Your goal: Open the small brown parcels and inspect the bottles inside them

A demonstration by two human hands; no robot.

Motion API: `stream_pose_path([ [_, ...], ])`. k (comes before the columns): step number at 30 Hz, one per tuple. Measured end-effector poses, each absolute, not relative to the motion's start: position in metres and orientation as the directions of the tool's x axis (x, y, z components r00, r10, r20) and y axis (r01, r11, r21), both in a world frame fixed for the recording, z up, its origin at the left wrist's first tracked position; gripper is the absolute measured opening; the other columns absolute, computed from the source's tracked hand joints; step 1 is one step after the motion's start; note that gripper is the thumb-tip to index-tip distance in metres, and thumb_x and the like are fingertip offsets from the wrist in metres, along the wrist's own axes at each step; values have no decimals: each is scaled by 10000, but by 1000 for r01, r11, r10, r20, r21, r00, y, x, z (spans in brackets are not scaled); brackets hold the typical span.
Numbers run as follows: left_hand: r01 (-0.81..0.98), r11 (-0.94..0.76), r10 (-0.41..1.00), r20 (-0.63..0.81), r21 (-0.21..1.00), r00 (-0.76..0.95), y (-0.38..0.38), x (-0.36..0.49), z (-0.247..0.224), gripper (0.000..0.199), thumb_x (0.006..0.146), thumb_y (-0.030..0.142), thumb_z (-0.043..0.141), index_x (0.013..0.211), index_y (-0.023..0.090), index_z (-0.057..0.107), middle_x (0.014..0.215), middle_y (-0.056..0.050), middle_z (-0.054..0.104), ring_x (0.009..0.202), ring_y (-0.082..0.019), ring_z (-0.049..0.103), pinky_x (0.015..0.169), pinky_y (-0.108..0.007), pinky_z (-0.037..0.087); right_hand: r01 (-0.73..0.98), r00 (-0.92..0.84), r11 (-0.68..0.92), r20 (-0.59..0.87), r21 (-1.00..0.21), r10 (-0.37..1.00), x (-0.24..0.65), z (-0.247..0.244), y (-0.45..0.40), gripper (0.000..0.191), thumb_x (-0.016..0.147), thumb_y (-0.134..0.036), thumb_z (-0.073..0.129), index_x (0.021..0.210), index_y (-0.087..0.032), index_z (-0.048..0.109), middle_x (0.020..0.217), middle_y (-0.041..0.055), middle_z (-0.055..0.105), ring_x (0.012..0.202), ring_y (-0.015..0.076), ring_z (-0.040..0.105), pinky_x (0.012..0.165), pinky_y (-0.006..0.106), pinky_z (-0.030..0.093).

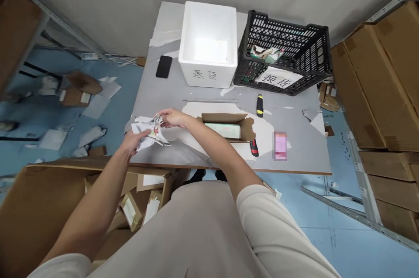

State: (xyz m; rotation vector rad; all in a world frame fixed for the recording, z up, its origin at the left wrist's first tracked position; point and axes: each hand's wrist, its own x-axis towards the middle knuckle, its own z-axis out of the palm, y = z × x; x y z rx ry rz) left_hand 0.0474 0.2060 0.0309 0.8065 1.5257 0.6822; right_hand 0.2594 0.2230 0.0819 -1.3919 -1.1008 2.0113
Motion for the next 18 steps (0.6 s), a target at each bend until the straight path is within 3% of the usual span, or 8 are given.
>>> stream_pose_path([
  [3,140,639,768,-618,756,-165,206,33,-4,374,551,189,764,897,123,641,779,-41,693,669,-153,656,615,-253,547,406,-248,-480,-600,-778,761,245,74,232,584,824,31,413,1390,-111,418,1290,155,600,1072,178,637,938,323,504],
  [5,161,664,744,-623,731,-240,209,33,-26,355,550,193,763,868,121,625,734,-33,671,637,-151,638,580,-252,531,535,-191,-328,-489,-779,851,252,80,226,630,810,28,444,1428,-68,370,1442,186,451,1306,223,470,1083,353,383],
  [7,202,675,734,-618,710,-282,212,37,-46,341,548,211,759,841,123,609,706,-26,651,630,-155,625,563,-256,516,585,-199,-130,-298,-801,934,272,93,208,603,829,-22,473,1424,-70,384,1503,172,366,1405,232,325,1145,361,289],
  [9,288,664,748,-600,690,-284,215,43,-63,322,558,247,747,816,131,592,710,-24,642,668,-170,628,584,-266,514,595,-235,62,-100,-801,967,304,110,177,513,877,-120,473,1389,-117,442,1471,136,423,1375,225,374,1123,376,324],
  [11,381,638,769,-578,669,-272,218,47,-73,317,565,287,735,800,140,580,741,-33,641,758,-204,642,644,-291,521,574,-259,122,-39,-810,965,344,124,140,408,917,-209,446,1317,-173,519,1340,93,565,1207,203,550,1025,367,431],
  [14,593,549,825,-496,590,-270,220,48,-77,451,548,350,761,900,142,571,888,-70,647,1017,-299,609,825,-363,504,680,-105,-24,-129,-733,986,408,130,92,346,946,-259,404,1229,-163,578,1162,91,671,1035,185,637,899,314,494],
  [18,823,391,906,-332,412,-265,216,51,-66,882,574,502,772,1281,130,397,1299,-133,501,1290,-411,381,1042,-493,357,877,31,-137,-230,-460,973,468,118,63,335,936,-222,412,1198,-128,597,1172,127,660,1046,212,620,915,307,459],
])
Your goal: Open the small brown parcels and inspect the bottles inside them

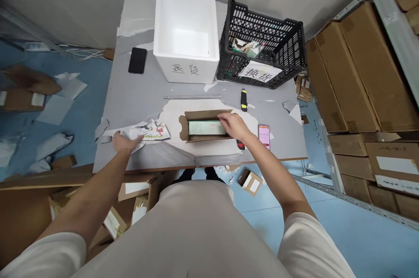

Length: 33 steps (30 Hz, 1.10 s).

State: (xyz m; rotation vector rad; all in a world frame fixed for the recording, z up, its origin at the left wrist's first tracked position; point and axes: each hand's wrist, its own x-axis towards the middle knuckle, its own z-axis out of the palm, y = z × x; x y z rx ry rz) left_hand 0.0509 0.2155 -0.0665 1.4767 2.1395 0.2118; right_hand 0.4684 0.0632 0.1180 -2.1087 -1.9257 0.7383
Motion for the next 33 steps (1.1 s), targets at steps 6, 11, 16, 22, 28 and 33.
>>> stream_pose_path([
  [6,922,227,973,-108,314,-203,208,75,-20,1039,702,682,588,1461,127,147,1531,-245,190,1410,-445,147,1094,-669,81,974,-169,80,-448,-212,878,484,101,80,248,868,-105,465,1035,-142,644,1104,135,669,1038,233,616,866,302,442],
  [11,804,-295,923,-64,516,379,191,125,42,1182,671,694,626,1499,105,21,1562,-230,140,1433,-387,184,1145,-530,180,980,-128,196,-717,13,685,467,70,110,358,739,-161,686,1085,-82,641,1114,203,659,1006,288,649,775,314,503],
  [16,638,-667,652,-114,384,750,157,211,81,1382,457,698,776,1512,129,87,1571,-254,56,1440,-445,81,1136,-574,111,959,-73,257,-768,121,636,460,37,115,628,584,-227,828,1139,-29,607,1120,245,653,1035,330,643,855,371,509],
  [22,624,-727,596,-188,288,781,143,248,77,1282,505,595,798,1508,147,137,1519,-231,255,1399,-416,219,1126,-573,139,954,-106,276,-724,120,681,467,21,104,618,661,-234,739,1206,-22,539,1081,228,671,1005,317,654,930,404,464],
  [28,655,-706,630,-182,270,755,138,243,69,1139,602,446,761,1502,132,139,1387,-202,419,1282,-369,380,1104,-551,220,957,-221,289,-599,18,770,481,33,99,659,668,-336,699,1248,-117,476,1205,206,615,1115,344,579,926,416,449],
  [33,663,-693,657,-132,285,743,139,245,65,1144,585,419,770,1495,125,142,1400,-215,392,1294,-380,361,1095,-546,235,953,-302,281,-444,-114,844,499,63,86,604,694,-409,641,1193,-128,449,1121,185,604,976,324,601,802,399,464],
])
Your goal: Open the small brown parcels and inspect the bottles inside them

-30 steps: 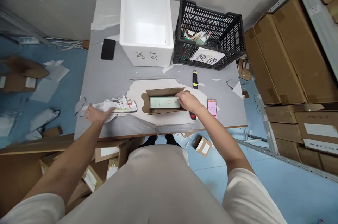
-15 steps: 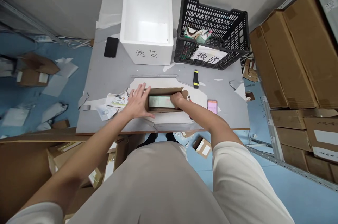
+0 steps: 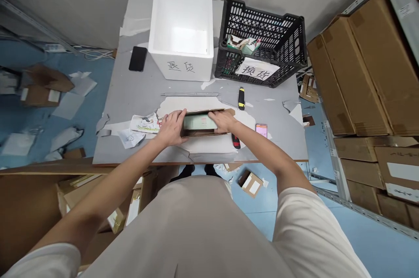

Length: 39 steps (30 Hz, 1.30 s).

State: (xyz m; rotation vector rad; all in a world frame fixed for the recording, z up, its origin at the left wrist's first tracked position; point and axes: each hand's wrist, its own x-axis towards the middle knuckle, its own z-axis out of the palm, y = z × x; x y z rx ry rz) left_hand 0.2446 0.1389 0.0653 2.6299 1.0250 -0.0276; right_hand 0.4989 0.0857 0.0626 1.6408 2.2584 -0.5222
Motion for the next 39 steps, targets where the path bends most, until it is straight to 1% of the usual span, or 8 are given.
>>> stream_pose_path([
  [7,634,-683,672,-28,363,740,154,244,60,1186,548,417,799,1471,86,132,1386,-251,380,1291,-400,373,1102,-586,208,890,-317,255,-111,-377,942,500,71,87,539,682,-341,634,1138,-146,423,1089,143,562,1001,290,524,864,389,428],
  [11,591,-705,638,-12,392,770,169,239,57,1114,523,436,827,1422,115,253,1419,-266,326,1343,-422,309,1104,-631,166,875,-365,327,-43,-358,930,500,55,93,393,740,-333,600,1061,-159,455,1174,169,528,1036,294,483,928,419,388],
  [15,578,-702,594,-106,415,797,184,234,55,1184,463,580,832,1423,138,297,1530,-280,121,1408,-488,118,1058,-693,182,855,-425,385,-41,-348,904,502,47,101,444,757,-339,611,1110,-126,445,1286,216,448,1143,310,431,957,422,362],
  [19,633,-672,619,-178,385,765,197,236,59,1251,449,654,805,1468,169,265,1568,-246,47,1419,-503,30,1060,-710,131,837,-481,429,-84,-339,872,492,64,121,436,739,-283,619,1120,-152,450,1201,158,494,1053,275,467,895,388,384],
  [26,637,-654,599,-234,409,766,216,239,63,1321,428,757,740,1506,202,216,1583,-206,66,1427,-491,26,1084,-694,81,847,-503,492,-5,-202,864,483,180,126,486,752,-364,648,1160,-181,457,1203,127,486,1045,291,454,864,415,386],
  [32,651,-611,623,-235,449,746,219,242,62,977,697,717,564,1484,206,293,1595,-167,61,1449,-435,10,1103,-663,88,828,-485,509,156,-234,860,478,291,54,424,825,-441,577,1164,-216,458,1257,99,457,1122,290,452,917,452,392],
  [35,659,-588,646,-219,468,732,219,245,62,873,771,686,486,1475,199,313,1596,-168,51,1458,-406,-8,1106,-650,101,838,-479,482,80,-254,874,463,273,27,434,773,-366,647,1146,-212,490,1256,118,478,1090,290,462,883,426,408],
  [39,665,-590,692,-139,458,709,213,242,77,822,782,670,497,1434,181,379,1583,-187,109,1451,-428,31,1082,-680,110,871,-458,415,-134,-263,879,442,187,22,470,721,-307,690,1150,-215,523,1237,134,506,1023,289,466,816,397,416],
])
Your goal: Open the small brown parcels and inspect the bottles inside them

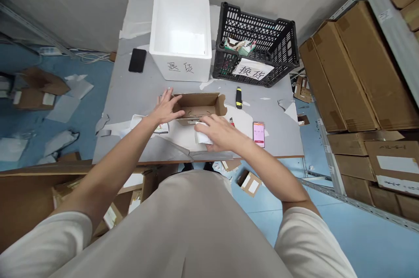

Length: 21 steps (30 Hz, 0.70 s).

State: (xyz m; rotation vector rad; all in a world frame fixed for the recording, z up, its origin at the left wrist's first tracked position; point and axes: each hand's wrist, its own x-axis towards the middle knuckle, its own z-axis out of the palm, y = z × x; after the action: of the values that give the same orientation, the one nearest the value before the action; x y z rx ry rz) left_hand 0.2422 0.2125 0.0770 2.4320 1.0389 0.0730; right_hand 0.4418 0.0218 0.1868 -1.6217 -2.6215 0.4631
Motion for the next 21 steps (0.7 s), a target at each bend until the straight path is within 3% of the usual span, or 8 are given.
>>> stream_pose_path([
  [3,660,-582,767,50,476,640,183,232,94,739,812,629,504,1398,190,406,1542,-175,247,1446,-388,137,1105,-641,145,888,-444,383,-252,-256,860,430,125,29,498,715,-288,695,1175,-213,519,1237,142,507,1029,300,461,781,386,418],
  [5,611,-568,791,161,552,590,148,224,95,604,867,552,472,1356,202,430,1452,-152,401,1390,-311,315,1117,-542,256,888,-447,381,-288,-257,847,426,97,34,519,710,-278,704,1188,-208,516,1246,146,506,1047,310,464,781,390,423],
  [8,426,-581,709,173,693,684,91,216,75,481,855,490,536,1244,209,497,1195,-120,596,1180,-245,540,1025,-420,429,870,-469,387,-272,-304,840,423,76,40,538,717,-302,711,1206,-197,511,1289,156,494,1081,320,480,819,420,433],
  [12,396,-464,755,120,792,644,54,225,38,756,746,519,676,1348,185,361,1351,-176,472,1254,-287,479,998,-453,457,818,-503,406,-166,-407,848,429,69,43,642,723,-345,719,1286,-175,460,1489,201,301,1239,344,434,907,463,431],
  [15,417,-389,793,68,822,606,57,241,29,894,742,521,684,1423,151,239,1433,-215,379,1316,-309,420,1042,-484,414,793,-483,391,-90,-468,871,436,68,35,787,729,-397,719,1391,-164,362,1538,214,208,1332,346,361,971,476,408],
  [18,419,-385,752,16,822,659,64,252,31,824,789,468,651,1435,151,250,1433,-204,400,1340,-311,396,1092,-502,355,824,-387,316,-61,-471,920,442,67,19,853,750,-412,704,1447,-157,285,1494,209,307,1330,341,362,1017,487,369],
  [21,379,-359,722,-4,853,691,65,252,30,833,777,460,662,1450,180,258,1438,-189,404,1331,-312,411,1044,-483,415,883,-259,209,-65,-420,964,444,68,3,790,783,-403,676,1436,-142,315,1377,202,452,1264,336,418,1033,499,326],
])
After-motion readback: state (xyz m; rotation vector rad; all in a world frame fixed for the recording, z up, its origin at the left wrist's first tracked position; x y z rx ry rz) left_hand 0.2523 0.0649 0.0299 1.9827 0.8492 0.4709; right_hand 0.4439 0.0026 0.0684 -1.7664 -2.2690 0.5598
